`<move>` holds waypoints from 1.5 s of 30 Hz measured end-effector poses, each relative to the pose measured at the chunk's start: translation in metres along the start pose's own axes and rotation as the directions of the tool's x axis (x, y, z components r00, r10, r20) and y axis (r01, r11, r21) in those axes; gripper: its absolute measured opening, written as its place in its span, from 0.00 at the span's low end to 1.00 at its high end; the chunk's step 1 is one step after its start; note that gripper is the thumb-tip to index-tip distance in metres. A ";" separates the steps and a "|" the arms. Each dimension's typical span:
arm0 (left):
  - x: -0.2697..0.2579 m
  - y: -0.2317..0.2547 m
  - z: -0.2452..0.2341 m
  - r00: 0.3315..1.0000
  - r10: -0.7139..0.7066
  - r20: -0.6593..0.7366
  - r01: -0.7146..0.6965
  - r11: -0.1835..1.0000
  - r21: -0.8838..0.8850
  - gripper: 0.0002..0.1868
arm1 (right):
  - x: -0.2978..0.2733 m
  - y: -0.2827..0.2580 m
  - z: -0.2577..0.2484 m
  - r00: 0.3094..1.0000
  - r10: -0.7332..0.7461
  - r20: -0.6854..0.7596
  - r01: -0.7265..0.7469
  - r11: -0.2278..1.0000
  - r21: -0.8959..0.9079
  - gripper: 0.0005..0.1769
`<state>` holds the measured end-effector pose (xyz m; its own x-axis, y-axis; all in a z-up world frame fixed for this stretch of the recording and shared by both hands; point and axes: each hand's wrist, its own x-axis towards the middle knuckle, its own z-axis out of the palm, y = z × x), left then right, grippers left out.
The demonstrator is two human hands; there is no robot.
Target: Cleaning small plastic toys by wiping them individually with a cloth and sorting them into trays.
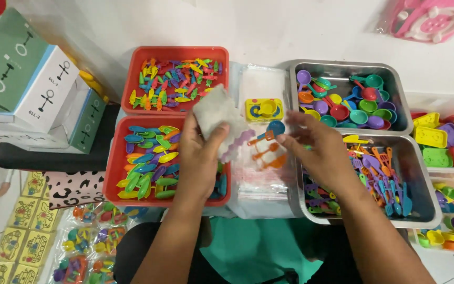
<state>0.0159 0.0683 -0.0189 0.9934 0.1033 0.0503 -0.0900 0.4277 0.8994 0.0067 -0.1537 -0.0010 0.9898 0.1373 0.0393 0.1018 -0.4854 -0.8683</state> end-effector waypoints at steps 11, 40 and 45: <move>-0.031 -0.005 0.038 0.874 0.083 0.479 -0.371 0.751 0.546 0.18 | -0.013 0.036 -0.024 0.970 -0.237 0.048 0.209 0.922 0.327 0.11; 0.136 0.009 -0.053 0.994 0.054 0.100 -0.089 -0.177 0.980 0.25 | -0.013 0.045 -0.075 0.887 0.382 -0.258 -0.045 0.629 0.776 0.21; 0.146 -0.003 -0.062 0.987 0.129 0.100 -0.083 -0.131 0.988 0.12 | -0.013 0.028 -0.075 0.869 0.439 -0.227 -0.081 0.579 0.811 0.22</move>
<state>0.1570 0.1377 -0.0407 0.9756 0.0670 0.2091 -0.0004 -0.9519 0.3065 0.0043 -0.2338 0.0111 0.9277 -0.2899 -0.2352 -0.1025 0.4080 -0.9072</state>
